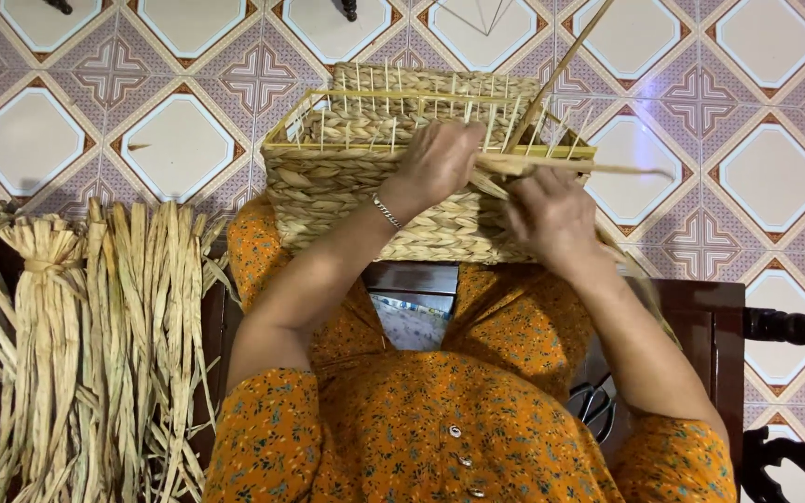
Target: The person weaves a basket by hand, threading dried plant stalks through a wooden frame and pulling them tight. Finally, they use shears to trim the excess ends of the stalks from the basket's edges.
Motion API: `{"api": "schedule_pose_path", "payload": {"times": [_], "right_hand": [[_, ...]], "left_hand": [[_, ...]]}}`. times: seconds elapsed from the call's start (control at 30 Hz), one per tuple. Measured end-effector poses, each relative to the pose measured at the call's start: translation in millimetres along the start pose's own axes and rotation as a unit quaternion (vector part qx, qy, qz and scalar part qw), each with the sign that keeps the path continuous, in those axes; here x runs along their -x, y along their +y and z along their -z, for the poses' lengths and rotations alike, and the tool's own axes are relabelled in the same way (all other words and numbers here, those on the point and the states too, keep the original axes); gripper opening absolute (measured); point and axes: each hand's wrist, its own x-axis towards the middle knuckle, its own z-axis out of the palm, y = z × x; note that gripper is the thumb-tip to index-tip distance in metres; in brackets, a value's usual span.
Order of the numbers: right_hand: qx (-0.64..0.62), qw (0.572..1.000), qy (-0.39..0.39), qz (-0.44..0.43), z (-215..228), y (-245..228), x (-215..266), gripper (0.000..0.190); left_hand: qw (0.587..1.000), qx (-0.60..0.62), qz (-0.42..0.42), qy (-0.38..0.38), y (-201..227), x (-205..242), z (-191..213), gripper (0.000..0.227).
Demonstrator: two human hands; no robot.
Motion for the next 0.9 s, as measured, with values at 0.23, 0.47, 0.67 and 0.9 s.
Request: {"api": "schedule_pose_path", "payload": {"times": [0.23, 0.47, 0.67, 0.9], "right_hand": [[-0.004, 0.999, 0.001, -0.051, 52.9, -15.2, -44.6, 0.015], [-0.149, 0.985, 0.051, -0.068, 32.8, 16.4, -60.6, 0.013], [-0.296, 0.916, -0.042, -0.27, 20.0, 32.0, -52.2, 0.012], [-0.268, 0.947, 0.031, -0.174, 13.7, 31.5, -52.6, 0.012]], "left_hand": [[0.957, 0.175, -0.188, 0.132, -14.7, 21.3, -11.1, 0.036], [0.974, 0.082, -0.196, 0.076, -6.0, 18.7, -9.1, 0.021], [0.964, 0.023, -0.164, 0.206, -19.4, 14.7, -58.3, 0.017], [0.988, 0.026, -0.073, 0.137, 21.0, 22.8, -4.2, 0.038]]}}
